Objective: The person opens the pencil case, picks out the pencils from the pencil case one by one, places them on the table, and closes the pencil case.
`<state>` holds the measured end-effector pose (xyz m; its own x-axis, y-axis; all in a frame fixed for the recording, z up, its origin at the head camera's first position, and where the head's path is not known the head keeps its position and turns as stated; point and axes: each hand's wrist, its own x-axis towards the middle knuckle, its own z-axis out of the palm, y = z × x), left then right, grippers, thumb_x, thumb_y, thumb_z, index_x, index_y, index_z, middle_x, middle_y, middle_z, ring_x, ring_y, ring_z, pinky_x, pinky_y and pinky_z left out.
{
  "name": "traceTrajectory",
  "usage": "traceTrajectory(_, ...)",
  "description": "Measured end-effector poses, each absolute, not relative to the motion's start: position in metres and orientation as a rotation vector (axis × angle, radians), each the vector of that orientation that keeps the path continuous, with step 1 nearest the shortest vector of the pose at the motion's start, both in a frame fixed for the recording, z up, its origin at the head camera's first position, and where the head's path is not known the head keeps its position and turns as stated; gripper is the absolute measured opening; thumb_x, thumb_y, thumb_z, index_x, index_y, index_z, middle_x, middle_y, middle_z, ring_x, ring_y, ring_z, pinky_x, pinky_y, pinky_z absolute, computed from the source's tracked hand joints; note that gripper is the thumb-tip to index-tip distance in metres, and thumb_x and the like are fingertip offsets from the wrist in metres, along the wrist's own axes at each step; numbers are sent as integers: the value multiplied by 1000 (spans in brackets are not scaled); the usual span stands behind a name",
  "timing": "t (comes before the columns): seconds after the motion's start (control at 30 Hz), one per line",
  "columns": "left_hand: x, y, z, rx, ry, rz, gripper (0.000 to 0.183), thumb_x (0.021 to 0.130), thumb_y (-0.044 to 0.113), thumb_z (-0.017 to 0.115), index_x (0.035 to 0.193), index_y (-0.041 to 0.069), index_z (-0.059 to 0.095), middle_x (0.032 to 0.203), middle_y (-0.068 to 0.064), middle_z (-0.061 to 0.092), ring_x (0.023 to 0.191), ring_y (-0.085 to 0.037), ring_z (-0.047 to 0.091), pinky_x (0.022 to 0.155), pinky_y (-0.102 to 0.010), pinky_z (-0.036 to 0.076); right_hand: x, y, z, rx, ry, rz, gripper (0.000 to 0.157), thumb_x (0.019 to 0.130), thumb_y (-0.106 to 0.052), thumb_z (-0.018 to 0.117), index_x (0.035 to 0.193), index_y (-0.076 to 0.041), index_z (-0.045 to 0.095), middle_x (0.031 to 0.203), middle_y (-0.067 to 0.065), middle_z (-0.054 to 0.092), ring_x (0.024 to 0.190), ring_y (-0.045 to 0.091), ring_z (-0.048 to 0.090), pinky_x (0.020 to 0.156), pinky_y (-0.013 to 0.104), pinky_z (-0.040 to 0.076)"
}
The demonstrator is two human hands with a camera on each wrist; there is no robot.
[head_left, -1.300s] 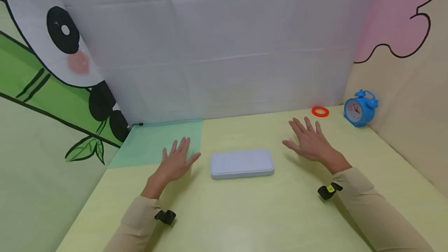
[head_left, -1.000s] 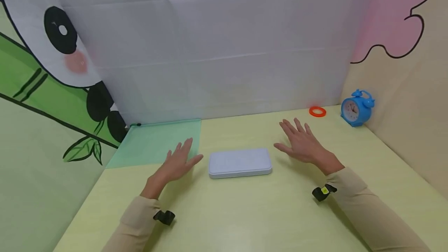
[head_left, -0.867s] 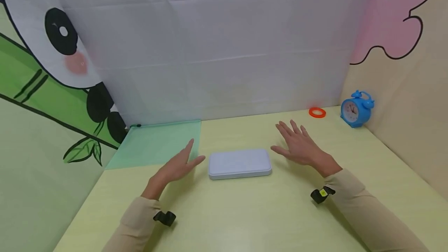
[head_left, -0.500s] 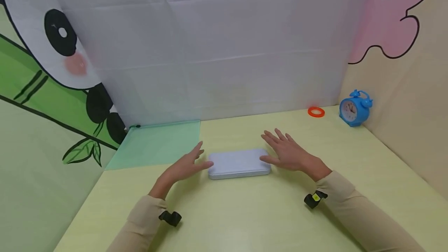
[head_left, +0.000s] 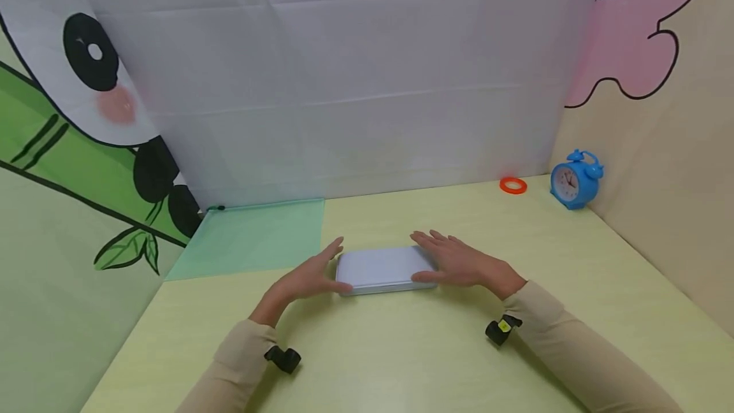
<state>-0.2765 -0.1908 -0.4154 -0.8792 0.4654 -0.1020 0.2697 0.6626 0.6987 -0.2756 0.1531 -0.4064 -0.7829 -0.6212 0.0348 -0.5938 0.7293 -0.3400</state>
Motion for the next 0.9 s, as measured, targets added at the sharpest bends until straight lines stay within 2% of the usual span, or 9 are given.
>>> traceTrajectory(0.13, -279, -184, -419, 610, 2607, 1038, 117, 77, 33, 89, 161, 7, 11, 158, -17, 33, 146, -33, 28, 116, -53, 27, -280, 149, -407, -958, 2783, -503, 93, 91, -60, 64, 158, -8, 26, 160, 12, 32, 144, 33, 33, 115, 51, 28)
traceTrajectory(0.27, -279, -181, -420, 598, 2630, 1054, 117, 75, 30, 90, 160, 6, 14, 156, -17, 37, 144, -36, 32, 114, -54, 30, -284, 147, -408, -947, 2746, -488, 94, 90, -59, 65, 157, -4, 29, 160, 14, 31, 144, 30, 35, 115, 46, 31)
traceTrajectory(0.43, -280, -181, -425, 583, 2632, 1054, 112, 75, 30, 90, 159, 5, 20, 156, -15, 38, 142, -38, 35, 114, -53, 31, -285, 148, -411, -914, 2723, -487, 96, 88, -59, 69, 157, -5, 29, 162, 13, 28, 146, 30, 31, 115, 47, 30)
traceTrajectory(0.67, -281, -182, -430, 639, 2673, 968, 106, 76, 30, 89, 158, 5, 26, 156, -15, 36, 142, -33, 35, 114, -49, 31, -283, 146, -411, -906, 2716, -518, 93, 86, -50, 76, 155, -5, 33, 159, 14, 33, 141, 32, 37, 113, 48, 33)
traceTrajectory(0.77, -282, -182, -430, 697, 2705, 924, 102, 76, 26, 89, 156, 3, 30, 155, -16, 37, 141, -32, 36, 115, -48, 31, -283, 144, -409, -933, 2738, -472, 91, 86, -47, 76, 153, -2, 35, 157, 17, 35, 143, 35, 34, 115, 49, 31)
traceTrajectory(0.9, -282, -182, -427, 719, 2721, 887, 104, 76, 25, 89, 156, 3, 28, 155, -17, 37, 141, -32, 36, 115, -49, 30, -282, 139, -408, -994, 2748, -426, 91, 87, -44, 76, 153, 3, 34, 158, 22, 30, 147, 43, 22, 117, 54, 22)
